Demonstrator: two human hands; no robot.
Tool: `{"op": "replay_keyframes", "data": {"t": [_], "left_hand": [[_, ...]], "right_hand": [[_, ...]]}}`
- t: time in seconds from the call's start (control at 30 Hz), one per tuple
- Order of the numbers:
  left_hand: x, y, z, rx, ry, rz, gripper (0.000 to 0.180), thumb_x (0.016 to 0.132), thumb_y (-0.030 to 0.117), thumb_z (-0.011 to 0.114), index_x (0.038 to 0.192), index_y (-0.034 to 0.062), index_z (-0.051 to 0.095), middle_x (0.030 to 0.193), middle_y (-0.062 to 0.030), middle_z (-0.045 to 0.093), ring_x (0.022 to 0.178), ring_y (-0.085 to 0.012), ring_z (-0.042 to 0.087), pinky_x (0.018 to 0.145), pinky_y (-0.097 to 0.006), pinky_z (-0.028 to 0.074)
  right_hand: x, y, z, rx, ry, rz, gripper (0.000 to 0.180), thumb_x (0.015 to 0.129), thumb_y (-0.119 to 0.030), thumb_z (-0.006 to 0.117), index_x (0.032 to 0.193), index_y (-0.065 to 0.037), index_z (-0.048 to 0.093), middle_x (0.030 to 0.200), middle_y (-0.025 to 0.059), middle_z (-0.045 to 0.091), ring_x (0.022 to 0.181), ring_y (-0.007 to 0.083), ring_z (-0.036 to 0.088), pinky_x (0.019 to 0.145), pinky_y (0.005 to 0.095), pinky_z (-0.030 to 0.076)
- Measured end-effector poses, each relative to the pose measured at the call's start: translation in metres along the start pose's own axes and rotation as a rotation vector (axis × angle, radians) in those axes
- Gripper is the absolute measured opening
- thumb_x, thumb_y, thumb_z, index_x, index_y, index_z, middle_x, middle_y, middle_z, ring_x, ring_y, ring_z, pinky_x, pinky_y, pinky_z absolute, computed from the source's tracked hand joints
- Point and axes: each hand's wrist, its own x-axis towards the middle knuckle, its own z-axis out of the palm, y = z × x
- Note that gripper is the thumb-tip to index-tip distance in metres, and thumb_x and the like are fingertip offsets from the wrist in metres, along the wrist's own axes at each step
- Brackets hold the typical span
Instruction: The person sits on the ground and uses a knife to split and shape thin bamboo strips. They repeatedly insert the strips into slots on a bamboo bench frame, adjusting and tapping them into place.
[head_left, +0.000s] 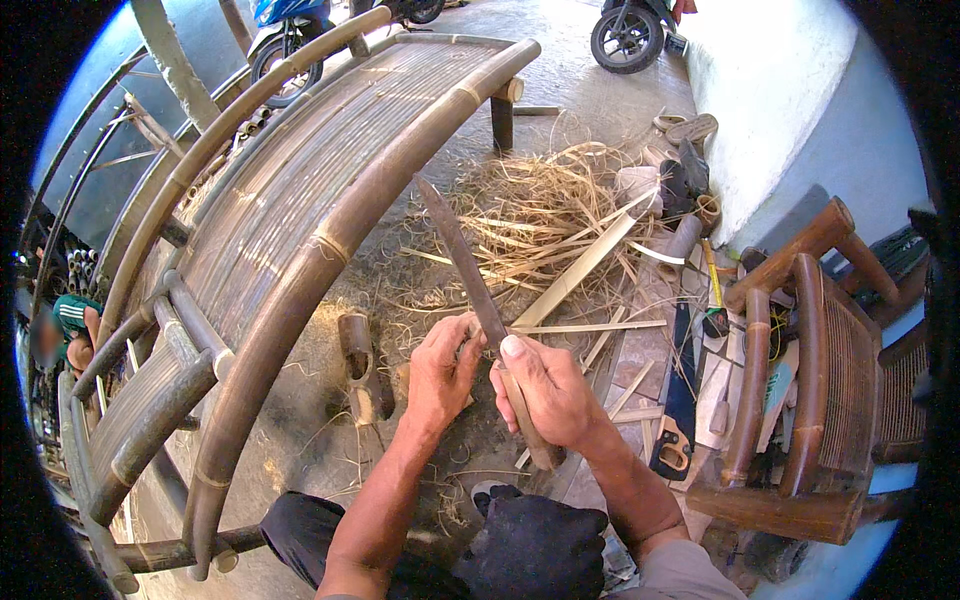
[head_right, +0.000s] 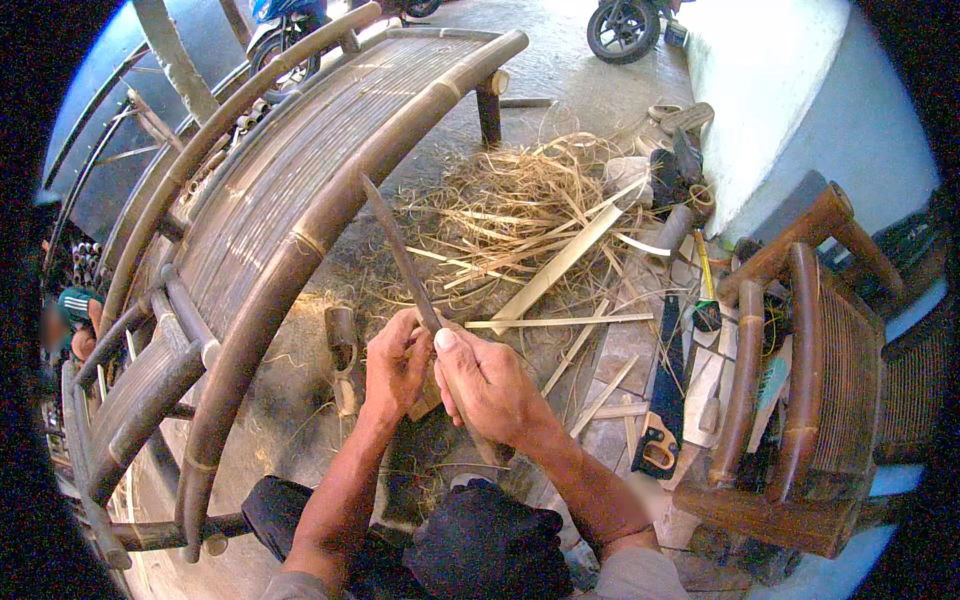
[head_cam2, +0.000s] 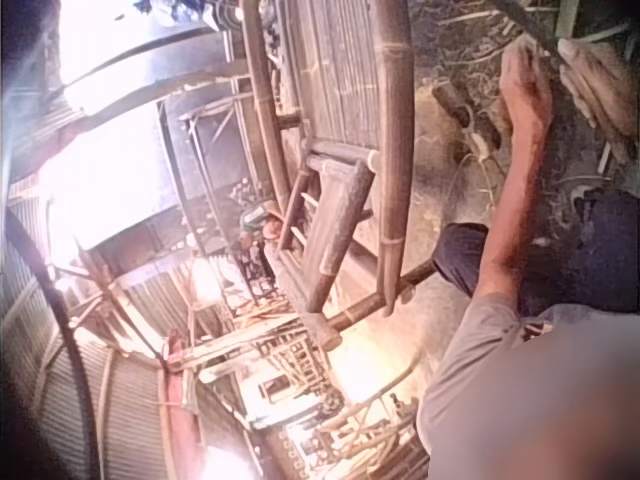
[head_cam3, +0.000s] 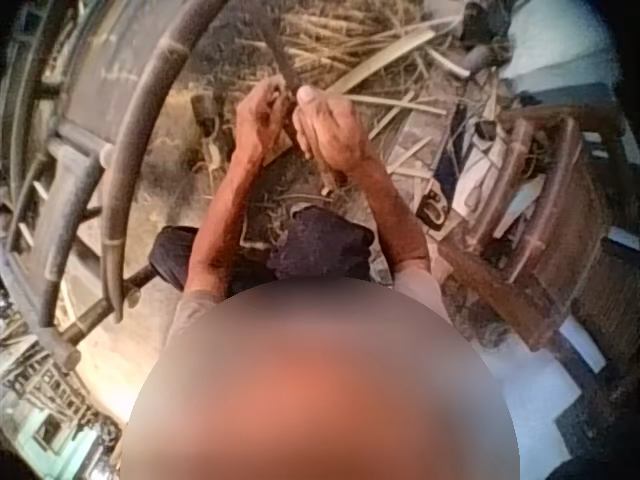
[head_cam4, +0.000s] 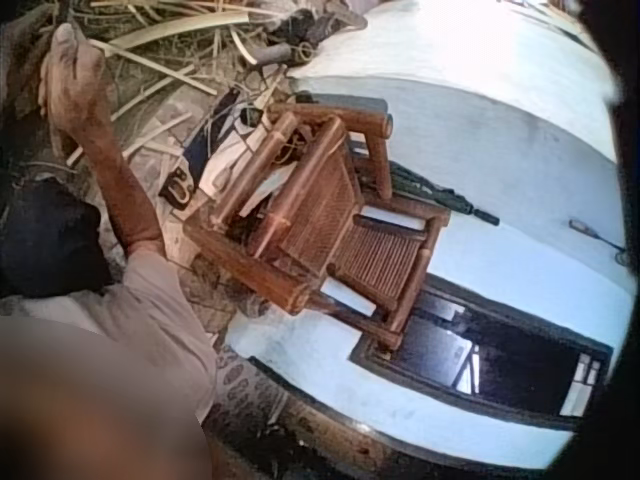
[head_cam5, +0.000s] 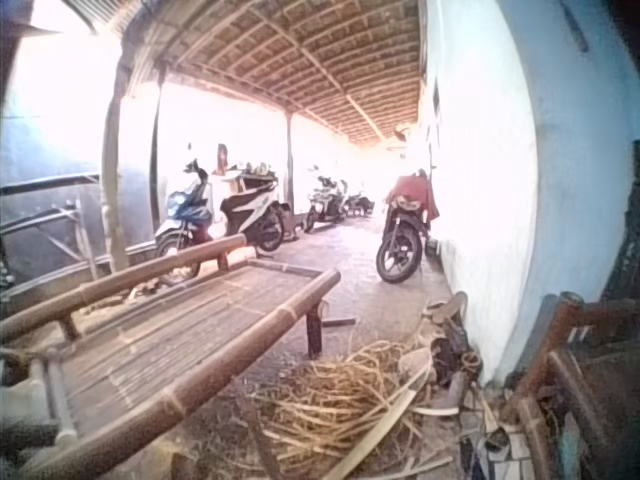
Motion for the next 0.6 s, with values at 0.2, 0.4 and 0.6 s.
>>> {"op": "replay_keyframes", "data": {"t": [0.2,0.4,0.6], "left_hand": [[0.003,0.005,-0.003,0.03,-0.014,0.028,0.024,0.093,0.005,0.065,0.116,0.0011,0.064,0.105,-0.0195,0.067,0.098,-0.0386,0.066,0.084,-0.042,0.053],[0.003,0.01,0.0,0.026,-0.017,0.013,0.023,0.093,0.006,0.064,0.116,0.0006,0.064,0.105,-0.0206,0.067,0.097,-0.0392,0.066,0.083,-0.043,0.053],[0.015,0.031,-0.022,0.133,-0.096,0.068,0.034,0.089,0.015,0.071,0.121,0.0037,0.067,0.122,-0.019,0.064,0.115,-0.0365,0.062,0.097,-0.042,0.049]], "right_hand": [[0.001,-0.006,0.0,-0.042,0.004,0.046,0.044,0.111,-0.038,0.035,0.114,-0.002,0.06,0.065,-0.0017,0.05,0.054,0.0083,0.051,0.05,0.0267,0.046],[-0.004,-0.013,-0.003,-0.238,0.007,-0.034,0.043,0.111,-0.036,0.035,0.095,-0.001,0.055,0.067,0.0019,0.054,0.056,0.01,0.054,0.053,0.0281,0.046],[-0.001,-0.015,-0.013,-0.39,0.024,-0.018,0.039,0.11,-0.032,0.037,0.102,0.0,0.057,0.068,0.0016,0.055,0.056,0.0108,0.055,0.053,0.0297,0.046]]}}
